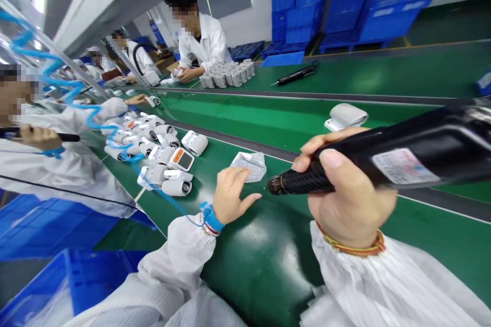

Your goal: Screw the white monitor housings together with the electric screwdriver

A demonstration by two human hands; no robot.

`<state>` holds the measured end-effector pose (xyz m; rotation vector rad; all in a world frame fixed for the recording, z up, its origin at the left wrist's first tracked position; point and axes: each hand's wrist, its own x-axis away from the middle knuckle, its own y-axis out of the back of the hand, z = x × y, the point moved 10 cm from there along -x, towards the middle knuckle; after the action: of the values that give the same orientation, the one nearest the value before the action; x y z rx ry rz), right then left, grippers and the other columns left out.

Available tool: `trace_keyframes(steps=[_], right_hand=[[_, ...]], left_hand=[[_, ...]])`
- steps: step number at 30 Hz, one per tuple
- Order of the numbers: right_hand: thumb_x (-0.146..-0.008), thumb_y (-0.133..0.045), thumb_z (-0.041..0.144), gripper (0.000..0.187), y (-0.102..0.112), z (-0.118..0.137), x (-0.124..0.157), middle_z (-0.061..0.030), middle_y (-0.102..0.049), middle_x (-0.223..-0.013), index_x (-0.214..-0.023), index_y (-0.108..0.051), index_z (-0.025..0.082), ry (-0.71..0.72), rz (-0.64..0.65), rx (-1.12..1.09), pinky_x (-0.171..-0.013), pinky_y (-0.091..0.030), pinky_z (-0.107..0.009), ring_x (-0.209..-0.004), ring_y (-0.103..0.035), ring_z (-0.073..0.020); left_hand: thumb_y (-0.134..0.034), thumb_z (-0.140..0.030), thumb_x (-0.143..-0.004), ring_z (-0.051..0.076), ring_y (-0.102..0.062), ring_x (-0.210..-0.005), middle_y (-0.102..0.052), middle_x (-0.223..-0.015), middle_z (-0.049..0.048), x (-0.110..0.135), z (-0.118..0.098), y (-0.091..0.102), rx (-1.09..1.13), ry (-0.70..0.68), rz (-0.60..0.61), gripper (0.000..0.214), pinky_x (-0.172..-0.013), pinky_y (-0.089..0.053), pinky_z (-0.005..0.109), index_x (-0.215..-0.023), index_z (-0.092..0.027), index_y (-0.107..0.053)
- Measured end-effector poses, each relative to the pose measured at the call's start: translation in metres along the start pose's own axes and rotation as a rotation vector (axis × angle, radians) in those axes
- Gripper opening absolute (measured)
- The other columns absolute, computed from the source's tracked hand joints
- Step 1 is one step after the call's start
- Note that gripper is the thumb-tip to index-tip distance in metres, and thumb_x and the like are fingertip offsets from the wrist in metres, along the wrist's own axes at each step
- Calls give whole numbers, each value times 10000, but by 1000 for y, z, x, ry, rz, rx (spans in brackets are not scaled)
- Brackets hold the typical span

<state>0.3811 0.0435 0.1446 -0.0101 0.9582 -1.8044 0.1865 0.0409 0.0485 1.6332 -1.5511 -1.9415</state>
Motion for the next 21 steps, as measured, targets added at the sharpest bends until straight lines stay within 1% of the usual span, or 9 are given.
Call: trace_keyframes(steps=[2,4,7,9,11,13,15,18,21], right_hand=[[-519,-637,215,142,0,5,0,-1,-605,-578,-657,-612,192,0,-19,3,-379,-413,-313,-395,-519,-158],[-520,-628,225,151,0,13,2,2,-603,-581,-664,-604,189,19,-30,3,-379,-404,-320,-394,-519,-162],[-533,-638,227,153,-4,25,4,0,-607,-589,-674,-605,177,68,-16,-5,-382,-399,-326,-395,-523,-164],[-541,-649,223,150,-6,29,5,-2,-612,-593,-678,-610,173,84,-3,-14,-386,-402,-332,-394,-525,-168],[-543,-658,224,152,-6,31,6,-2,-616,-595,-678,-610,173,83,-4,-18,-389,-406,-337,-394,-527,-173],[-537,-661,230,159,-5,31,6,2,-614,-593,-674,-605,172,83,-17,-20,-388,-404,-334,-392,-527,-171],[-533,-657,236,163,-4,32,6,5,-611,-592,-671,-597,171,90,-26,-18,-389,-402,-326,-393,-528,-164],[-530,-649,239,169,-3,34,6,5,-607,-592,-673,-589,173,91,-46,-33,-392,-399,-314,-396,-527,-150],[-518,-652,235,167,-1,38,5,2,-604,-592,-663,-591,178,76,-59,-46,-385,-389,-308,-395,-519,-141]], left_hand=[[-536,-568,-876,325,-494,-1185,-555,-1269,182,16,30,24,-128,120,-27,612,-991,-375,482,-1316,-143,-508],[-560,-560,-861,367,-419,-1282,-480,-1349,205,37,67,53,-264,219,-60,652,-1044,-336,524,-1361,-152,-469],[-598,-596,-813,445,-280,-1378,-377,-1447,229,69,132,86,-454,357,-10,758,-1082,-259,612,-1399,-147,-425],[-617,-575,-804,452,-295,-1373,-424,-1425,214,85,163,89,-477,353,127,769,-1080,-241,649,-1413,-160,-398],[-671,-534,-773,431,-343,-1351,-446,-1402,220,96,173,83,-433,286,244,846,-1070,-308,610,-1441,-135,-338],[-745,-485,-712,420,-372,-1322,-443,-1387,228,101,165,77,-395,205,293,958,-1053,-369,561,-1460,-105,-283],[-789,-423,-672,411,-401,-1281,-445,-1371,215,101,143,68,-371,130,316,1011,-1041,-389,544,-1473,-116,-254],[-778,-343,-684,377,-486,-1175,-468,-1328,194,95,94,46,-297,40,358,955,-983,-429,534,-1471,-170,-265],[-779,-393,-677,366,-541,-1082,-504,-1265,199,82,39,17,-166,-52,357,937,-908,-460,540,-1446,-178,-289]])
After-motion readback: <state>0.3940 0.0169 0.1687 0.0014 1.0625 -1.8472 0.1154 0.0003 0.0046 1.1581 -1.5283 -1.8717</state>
